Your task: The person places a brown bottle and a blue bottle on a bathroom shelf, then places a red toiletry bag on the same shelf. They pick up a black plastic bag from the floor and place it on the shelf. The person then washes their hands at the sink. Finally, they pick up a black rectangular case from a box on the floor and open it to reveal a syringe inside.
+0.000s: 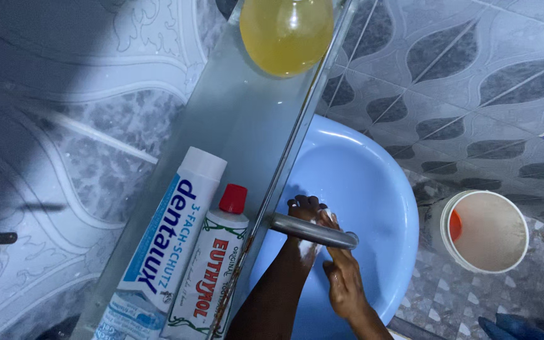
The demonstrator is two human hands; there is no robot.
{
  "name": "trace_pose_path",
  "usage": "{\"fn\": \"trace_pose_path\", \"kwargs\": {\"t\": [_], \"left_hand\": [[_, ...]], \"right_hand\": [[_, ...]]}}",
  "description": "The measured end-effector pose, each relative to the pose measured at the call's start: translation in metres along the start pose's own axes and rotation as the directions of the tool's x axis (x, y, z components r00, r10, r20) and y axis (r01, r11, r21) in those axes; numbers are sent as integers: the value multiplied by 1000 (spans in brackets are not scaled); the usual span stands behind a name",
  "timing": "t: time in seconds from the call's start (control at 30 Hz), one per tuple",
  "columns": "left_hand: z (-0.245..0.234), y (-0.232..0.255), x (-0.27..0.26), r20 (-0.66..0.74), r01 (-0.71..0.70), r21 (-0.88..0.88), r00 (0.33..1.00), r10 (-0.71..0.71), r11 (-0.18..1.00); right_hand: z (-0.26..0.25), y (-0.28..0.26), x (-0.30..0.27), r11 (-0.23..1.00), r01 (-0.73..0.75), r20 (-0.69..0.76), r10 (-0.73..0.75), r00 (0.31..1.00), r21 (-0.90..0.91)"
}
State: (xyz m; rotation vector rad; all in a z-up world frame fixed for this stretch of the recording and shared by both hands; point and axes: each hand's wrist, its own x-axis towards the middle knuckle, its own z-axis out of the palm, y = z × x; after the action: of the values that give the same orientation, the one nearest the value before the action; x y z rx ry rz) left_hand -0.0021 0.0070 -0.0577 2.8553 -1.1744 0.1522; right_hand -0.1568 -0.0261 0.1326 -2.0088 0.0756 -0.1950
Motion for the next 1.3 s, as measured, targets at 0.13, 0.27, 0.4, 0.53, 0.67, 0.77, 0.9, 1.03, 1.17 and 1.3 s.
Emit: {"fn": "trace_pose_path", "kwargs": {"t": [0.13,0.27,0.4,0.53,0.67,0.77,0.9,1.03,1.17,1.3], "left_hand": [[-14,-5,-1,246,-28,-80,968,47,996],[-47,2,-1,333,-37,-125,940,77,992],[-73,6,11,298,-26,-105,953,57,994],[-87,6,24,214,5,-81,977,12,997],[-98,9,33,187,-3,-47,982,12,999],[-100,13,34,192,-2,-17,981,5,1000],[-102,13,37,179,7,-5,984,-6,1000],[-105,14,38,178,7,10,984,-9,1000],[-107,16,38,185,3,24,983,-7,1000],[-108,18,37,185,7,25,983,-11,1000]], "right_hand": [[4,6,-5,996,84,-52,-83,995,19],[7,34,-12,1000,-16,-71,16,997,-6],[-9,41,15,999,5,-90,-1,996,43],[-6,-2,1,986,164,-131,-163,978,1],[-17,12,22,979,171,-161,-188,969,-112],[-18,26,30,977,172,-149,-190,970,-124],[-8,-1,-7,980,198,-121,-200,972,-23],[-14,7,1,996,67,-142,-75,987,-59],[-10,25,26,981,119,-150,-142,978,-153],[8,3,-4,989,146,-208,-149,967,-28]]}}
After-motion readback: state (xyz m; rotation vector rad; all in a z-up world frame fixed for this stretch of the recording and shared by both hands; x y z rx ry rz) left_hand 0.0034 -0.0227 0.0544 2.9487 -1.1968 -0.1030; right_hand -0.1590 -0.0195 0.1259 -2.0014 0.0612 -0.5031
